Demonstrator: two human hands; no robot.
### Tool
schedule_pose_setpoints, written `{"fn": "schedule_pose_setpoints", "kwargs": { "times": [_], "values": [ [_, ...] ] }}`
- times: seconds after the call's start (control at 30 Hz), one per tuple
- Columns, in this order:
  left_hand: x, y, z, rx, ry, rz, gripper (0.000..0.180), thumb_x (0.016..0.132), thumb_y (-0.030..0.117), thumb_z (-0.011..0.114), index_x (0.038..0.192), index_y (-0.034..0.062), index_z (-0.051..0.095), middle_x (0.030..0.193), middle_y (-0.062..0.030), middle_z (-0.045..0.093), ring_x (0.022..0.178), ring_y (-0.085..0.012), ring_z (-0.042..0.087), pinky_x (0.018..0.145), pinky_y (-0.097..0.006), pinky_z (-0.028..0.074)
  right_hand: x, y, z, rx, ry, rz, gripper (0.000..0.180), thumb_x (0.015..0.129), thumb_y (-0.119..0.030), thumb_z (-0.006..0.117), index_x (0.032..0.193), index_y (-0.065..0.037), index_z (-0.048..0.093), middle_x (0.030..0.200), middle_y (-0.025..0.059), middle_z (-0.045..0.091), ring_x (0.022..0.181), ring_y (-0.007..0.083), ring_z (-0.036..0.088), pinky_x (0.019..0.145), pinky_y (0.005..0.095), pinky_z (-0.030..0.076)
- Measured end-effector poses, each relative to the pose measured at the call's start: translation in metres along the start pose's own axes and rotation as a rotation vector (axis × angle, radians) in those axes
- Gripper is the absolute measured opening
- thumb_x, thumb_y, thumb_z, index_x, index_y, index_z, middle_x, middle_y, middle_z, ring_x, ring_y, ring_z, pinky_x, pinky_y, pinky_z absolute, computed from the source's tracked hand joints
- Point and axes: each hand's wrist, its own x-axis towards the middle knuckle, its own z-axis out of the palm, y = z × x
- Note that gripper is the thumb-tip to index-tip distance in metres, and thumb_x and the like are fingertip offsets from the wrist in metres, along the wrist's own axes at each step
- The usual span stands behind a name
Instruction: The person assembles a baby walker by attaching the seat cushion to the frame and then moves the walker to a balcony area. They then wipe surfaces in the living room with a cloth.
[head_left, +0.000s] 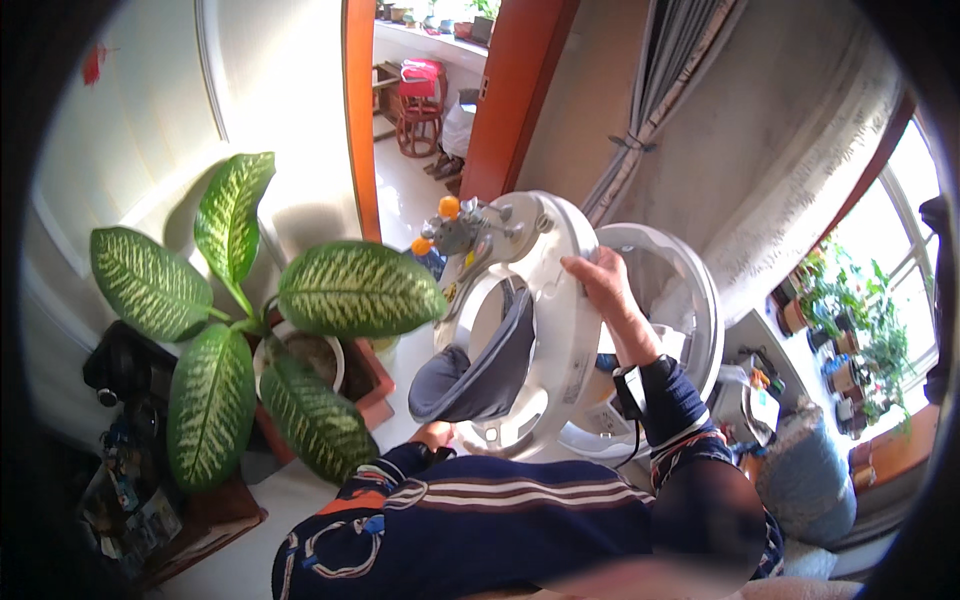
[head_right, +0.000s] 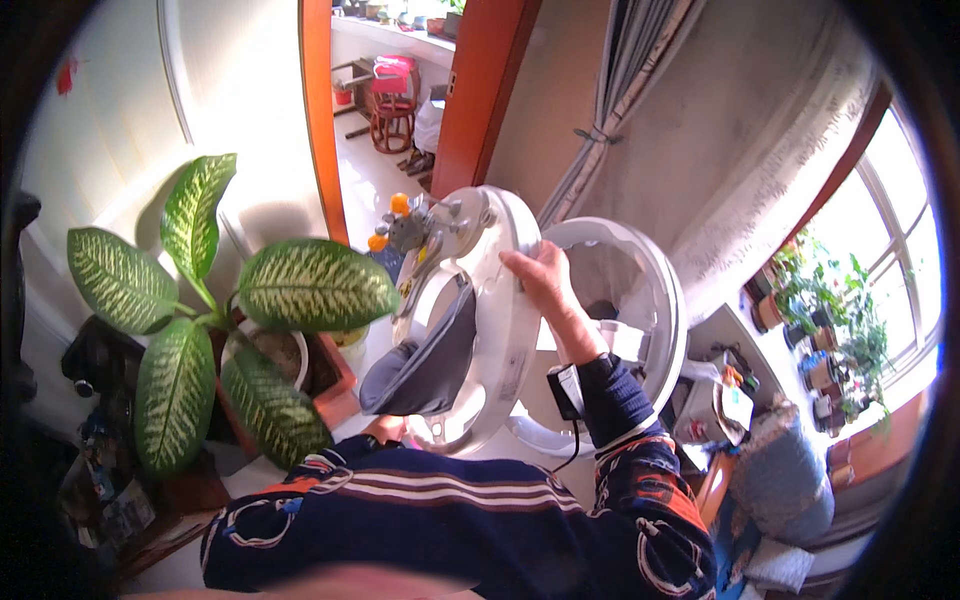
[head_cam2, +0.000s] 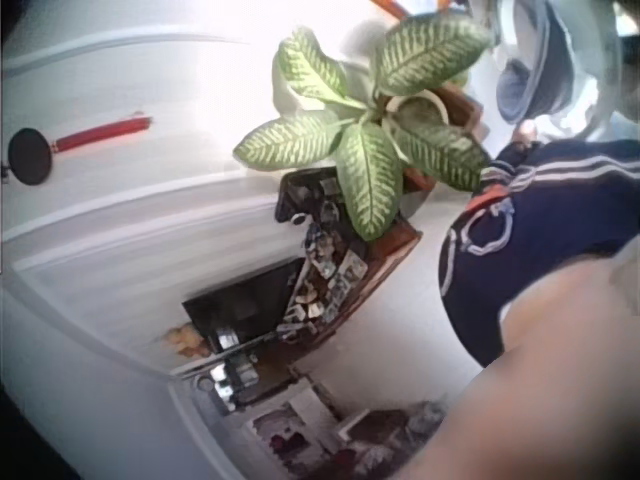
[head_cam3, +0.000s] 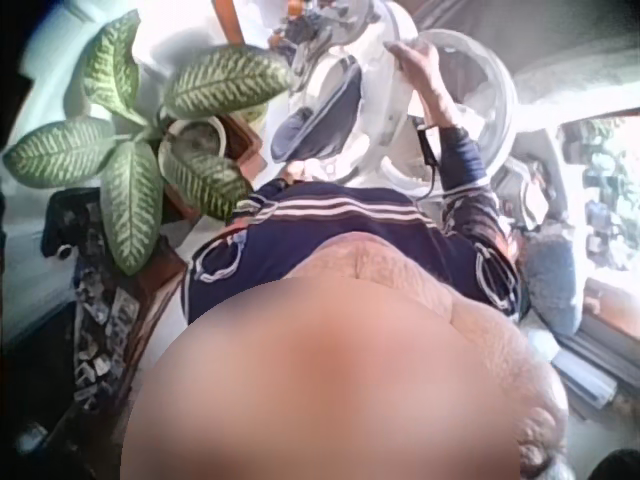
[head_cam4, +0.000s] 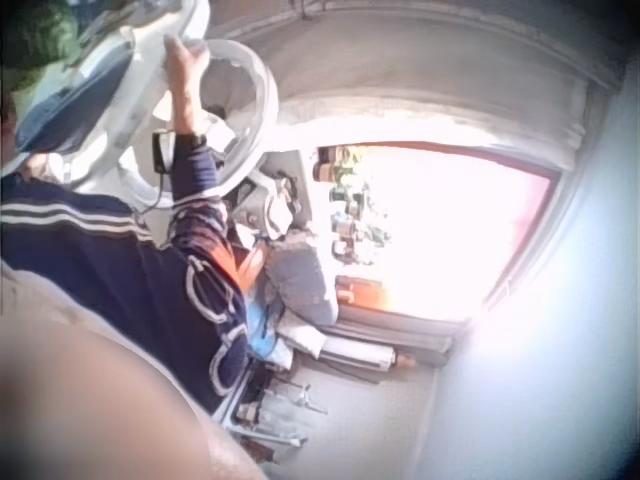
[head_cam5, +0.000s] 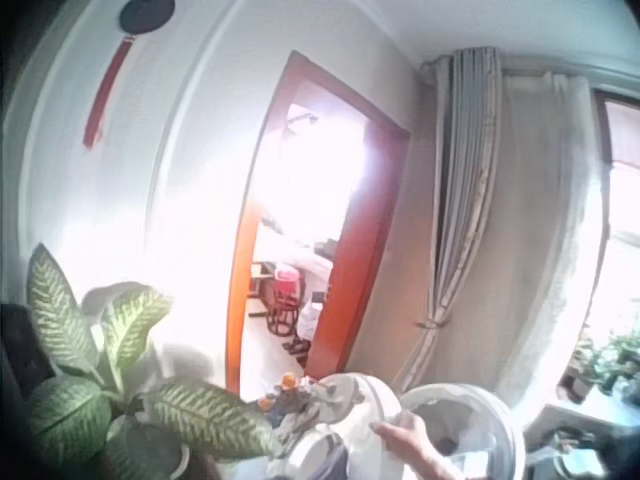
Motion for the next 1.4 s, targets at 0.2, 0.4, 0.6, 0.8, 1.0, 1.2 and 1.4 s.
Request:
{"fn": "schedule_pose_setpoints", "kwargs": {
  "times": [0.2, 0.4, 0.6, 0.8, 1.0, 1.2, 1.4],
  "values": [
    [0.096, -0.067, -0.037, -0.033, 0.080, -0.126, 0.036, 0.094, 0.026, 0.059, 0.122, 0.0057, 0.065, 0.112, -0.0232, 0.068, 0.103, -0.0420, 0.065, 0.089, -0.050, 0.050, 0.141, 0.054, 0.018, -0.025, 0.001, 0.004, 0.039, 0.079, -0.027, 0.076, 0.098, 0.006, 0.072, 0.083, 0.0085, 0.072, 0.073, 0.0159, 0.067, 0.071, 0.0314, 0.054],
    [0.185, -0.110, -0.069, -0.074, 0.210, -0.270, 0.034, 0.095, 0.029, 0.059, 0.119, 0.0056, 0.067, 0.105, -0.0241, 0.068, 0.098, -0.0431, 0.066, 0.085, -0.051, 0.050, 0.292, 0.091, 0.044, -0.192, -0.043, 0.014, 0.042, 0.075, -0.032, 0.077, 0.096, 0.004, 0.073, 0.086, 0.0148, 0.074, 0.081, 0.0219, 0.073, 0.076, 0.0355, 0.056],
    [0.234, -0.126, -0.077, -0.107, 0.414, -0.498, 0.034, 0.095, 0.032, 0.059, 0.115, 0.0054, 0.068, 0.098, -0.0250, 0.069, 0.094, -0.0442, 0.066, 0.082, -0.053, 0.050, 0.401, 0.150, 0.079, -0.391, -0.152, 0.034, 0.044, 0.076, -0.039, 0.073, 0.098, -0.001, 0.075, 0.082, 0.0138, 0.073, 0.078, 0.0238, 0.072, 0.076, 0.0355, 0.055],
    [0.299, -0.099, -0.128, -0.091, 0.696, -0.878, 0.043, 0.100, 0.042, 0.053, 0.095, 0.0052, 0.073, 0.086, -0.0271, 0.067, 0.090, -0.0462, 0.065, 0.080, -0.053, 0.048, 0.480, 0.222, 0.122, -0.339, -0.164, -0.039, 0.044, 0.075, -0.041, 0.072, 0.095, -0.001, 0.075, 0.081, 0.0171, 0.073, 0.078, 0.0297, 0.073, 0.073, 0.0403, 0.056],
    [0.409, -0.009, -0.227, -0.067, 0.867, -0.744, 0.085, 0.076, 0.070, 0.071, 0.132, 0.0056, 0.062, 0.123, -0.0252, 0.062, 0.115, -0.0401, 0.059, 0.099, -0.048, 0.047, 0.550, 0.240, 0.134, -0.167, -0.251, 0.001, 0.043, 0.072, -0.036, 0.070, 0.089, 0.003, 0.074, 0.076, 0.0226, 0.071, 0.076, 0.0380, 0.073, 0.074, 0.0444, 0.057],
    [0.505, 0.009, -0.271, 0.489, 0.753, -0.767, 0.091, 0.068, 0.069, 0.077, 0.130, 0.0050, 0.056, 0.117, -0.0178, 0.057, 0.110, -0.0386, 0.054, 0.096, -0.047, 0.045, 0.590, 0.257, 0.135, -0.172, -0.253, 0.063, 0.049, 0.072, -0.041, 0.075, 0.092, 0.003, 0.073, 0.083, 0.0228, 0.073, 0.081, 0.0359, 0.073, 0.075, 0.0433, 0.057],
    [0.577, -0.032, -0.282, 0.381, 0.949, -0.864, 0.098, 0.070, 0.047, 0.083, 0.146, 0.0026, 0.039, 0.135, -0.0218, 0.051, 0.126, -0.0406, 0.048, 0.105, -0.049, 0.041, 0.615, 0.283, 0.148, -0.213, -0.185, 0.073, 0.054, 0.071, -0.044, 0.076, 0.095, 0.005, 0.071, 0.088, 0.0240, 0.073, 0.084, 0.0377, 0.073, 0.078, 0.0444, 0.057]
  ]
}}
